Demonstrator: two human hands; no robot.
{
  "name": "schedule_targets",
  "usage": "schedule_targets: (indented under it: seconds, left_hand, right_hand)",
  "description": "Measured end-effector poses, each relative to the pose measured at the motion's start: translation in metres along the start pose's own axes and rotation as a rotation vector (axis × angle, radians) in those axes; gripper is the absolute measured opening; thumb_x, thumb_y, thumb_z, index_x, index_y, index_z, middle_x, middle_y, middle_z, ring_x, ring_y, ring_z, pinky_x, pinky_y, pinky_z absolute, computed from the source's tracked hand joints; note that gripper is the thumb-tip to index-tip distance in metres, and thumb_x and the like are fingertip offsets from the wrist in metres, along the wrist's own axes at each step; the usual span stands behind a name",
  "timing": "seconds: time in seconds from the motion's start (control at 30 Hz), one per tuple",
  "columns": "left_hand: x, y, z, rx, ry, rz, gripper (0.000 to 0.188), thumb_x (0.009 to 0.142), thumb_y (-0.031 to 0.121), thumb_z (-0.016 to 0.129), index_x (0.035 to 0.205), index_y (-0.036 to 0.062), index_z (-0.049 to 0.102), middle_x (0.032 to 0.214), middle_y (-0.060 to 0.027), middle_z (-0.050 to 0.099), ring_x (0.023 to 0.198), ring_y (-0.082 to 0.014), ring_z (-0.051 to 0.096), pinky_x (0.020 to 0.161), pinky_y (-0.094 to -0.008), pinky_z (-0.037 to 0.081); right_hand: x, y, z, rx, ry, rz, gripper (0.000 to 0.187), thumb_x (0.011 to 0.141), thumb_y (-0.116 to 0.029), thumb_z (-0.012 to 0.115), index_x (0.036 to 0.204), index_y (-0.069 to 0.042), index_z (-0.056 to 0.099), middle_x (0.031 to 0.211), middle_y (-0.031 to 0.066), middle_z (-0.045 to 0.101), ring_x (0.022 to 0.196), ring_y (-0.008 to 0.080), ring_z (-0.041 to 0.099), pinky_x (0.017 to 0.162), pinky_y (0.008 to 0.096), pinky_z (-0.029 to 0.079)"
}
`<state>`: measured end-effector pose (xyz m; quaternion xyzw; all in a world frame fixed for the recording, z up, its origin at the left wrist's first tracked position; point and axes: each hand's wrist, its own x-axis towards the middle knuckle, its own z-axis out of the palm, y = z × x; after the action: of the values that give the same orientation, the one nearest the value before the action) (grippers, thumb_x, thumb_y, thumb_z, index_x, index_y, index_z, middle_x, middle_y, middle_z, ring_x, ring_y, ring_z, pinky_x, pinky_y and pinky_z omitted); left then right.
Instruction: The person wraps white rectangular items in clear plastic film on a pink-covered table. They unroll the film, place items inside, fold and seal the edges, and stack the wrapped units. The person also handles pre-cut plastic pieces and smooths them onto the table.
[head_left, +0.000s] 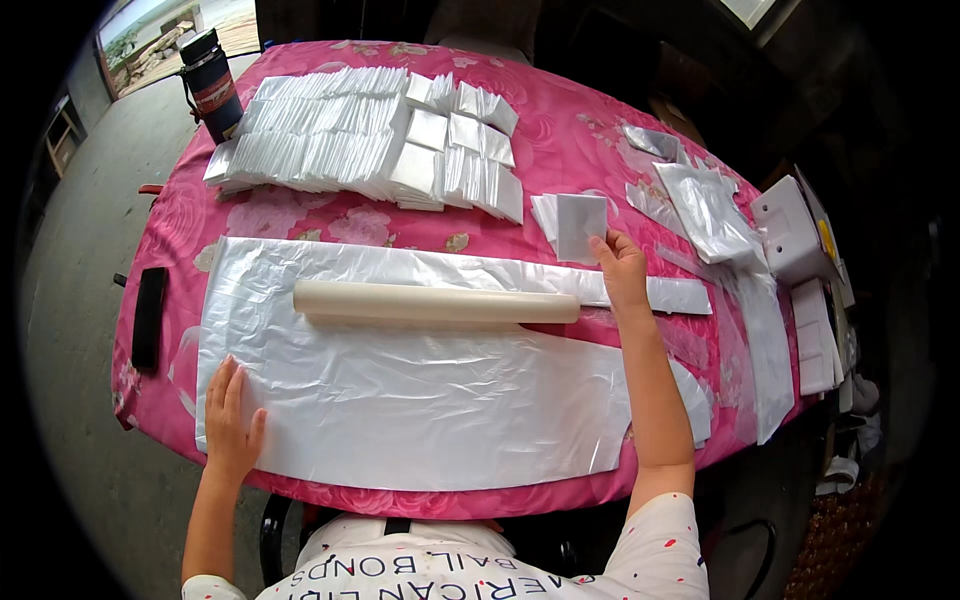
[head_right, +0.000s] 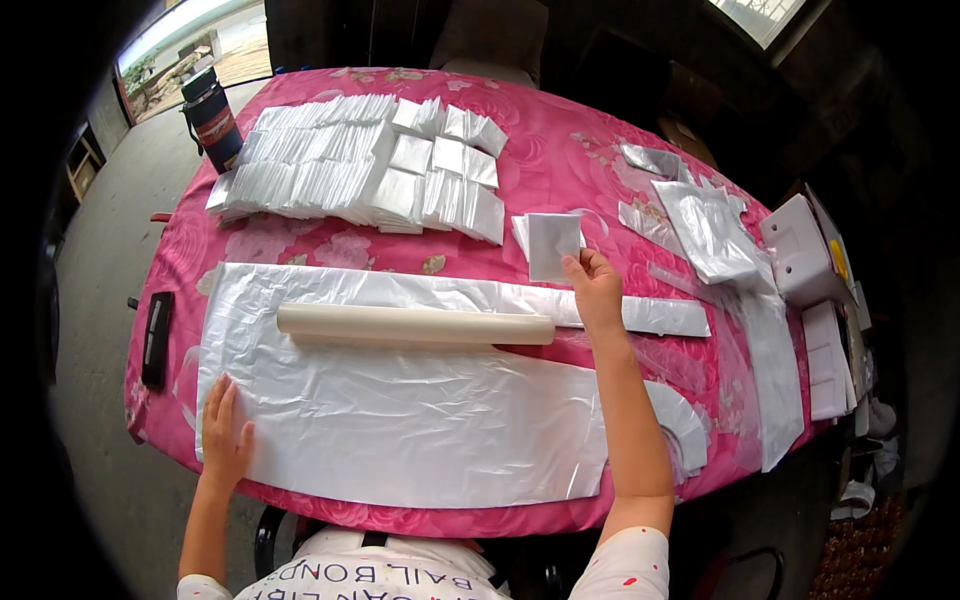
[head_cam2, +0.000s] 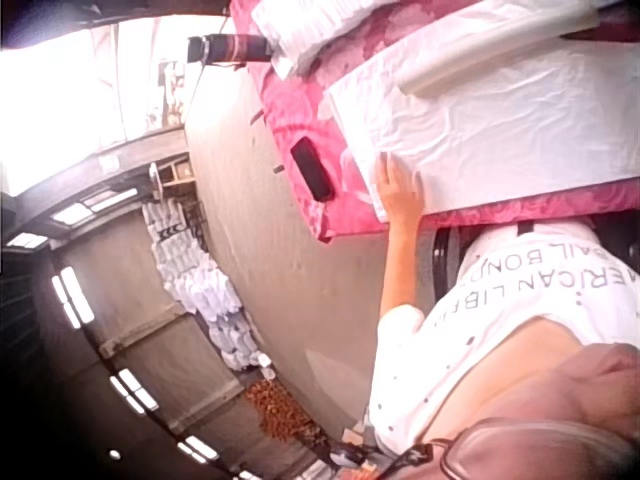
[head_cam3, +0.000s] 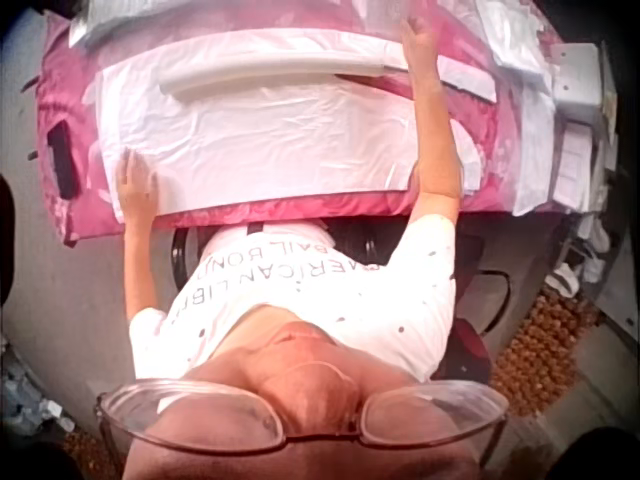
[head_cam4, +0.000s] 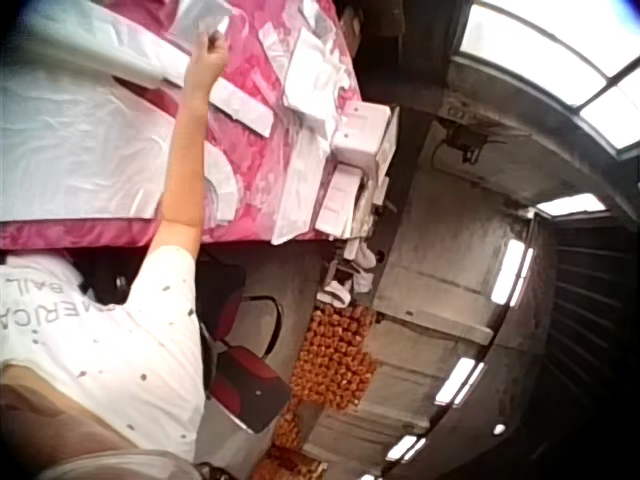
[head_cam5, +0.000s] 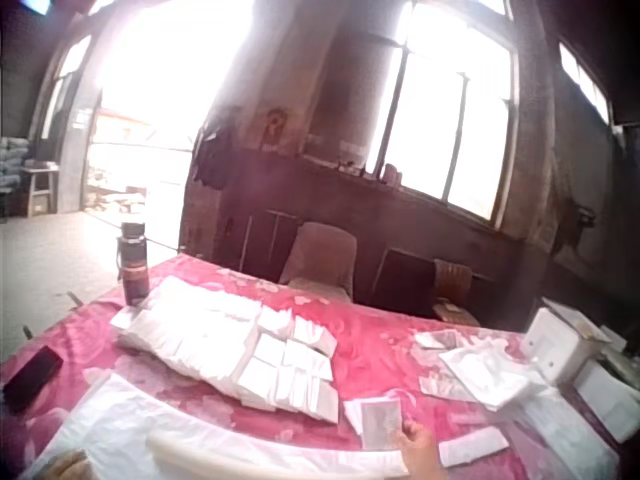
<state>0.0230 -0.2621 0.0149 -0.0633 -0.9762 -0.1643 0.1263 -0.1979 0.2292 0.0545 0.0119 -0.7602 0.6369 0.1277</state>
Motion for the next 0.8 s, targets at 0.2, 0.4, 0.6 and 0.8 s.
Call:
schedule_targets:
  seconds: [0.2, 0.4, 0.6, 0.8]
  left_hand:
    - [-0.013, -0.022, 0.005, 0.175, -0.093, -0.201, 0.079, 0.088, 0.049, 0.043, 0.139, -0.0061, 0.018, 0.146, -0.0224, 0.017, 0.136, -0.0362, 0.015, 0.109, -0.0479, 0.009]
    - [-0.016, -0.025, 0.002, 0.189, -0.102, -0.321, 0.086, 0.085, 0.052, 0.046, 0.141, -0.0052, 0.013, 0.148, -0.0220, 0.013, 0.137, -0.0342, 0.013, 0.109, -0.0490, 0.009]
    - [-0.023, -0.026, 0.004, 0.206, -0.093, -0.357, 0.087, 0.084, 0.050, 0.049, 0.140, -0.0056, 0.013, 0.147, -0.0219, 0.013, 0.137, -0.0344, 0.013, 0.109, -0.0487, 0.008]
    - [-0.012, -0.024, 0.009, 0.222, -0.102, -0.319, 0.085, 0.085, 0.049, 0.047, 0.140, -0.0061, 0.013, 0.147, -0.0225, 0.013, 0.137, -0.0353, 0.012, 0.110, -0.0490, 0.007]
  right_hand:
    - [0.075, 0.067, -0.047, -0.672, 0.080, 0.079, 0.030, 0.080, -0.018, 0.063, 0.102, 0.002, 0.062, 0.086, 0.0098, 0.068, 0.077, 0.0163, 0.063, 0.070, 0.0287, 0.047]
    - [0.063, 0.074, -0.042, -1.101, 0.167, -0.211, 0.039, 0.082, -0.023, 0.061, 0.113, 0.000, 0.057, 0.112, 0.0202, 0.057, 0.106, 0.0349, 0.052, 0.092, 0.0401, 0.040]
    - [-0.036, -0.026, 0.057, -0.721, -0.384, -0.407, 0.041, 0.079, -0.017, 0.063, 0.116, -0.002, 0.055, 0.117, 0.0142, 0.053, 0.111, 0.0318, 0.047, 0.097, 0.0395, 0.035]
    - [-0.092, -0.025, 0.073, -0.974, -0.526, -0.565, 0.066, 0.066, -0.011, 0.071, 0.127, -0.006, 0.048, 0.106, 0.0104, 0.054, 0.098, 0.0285, 0.051, 0.090, 0.0372, 0.040]
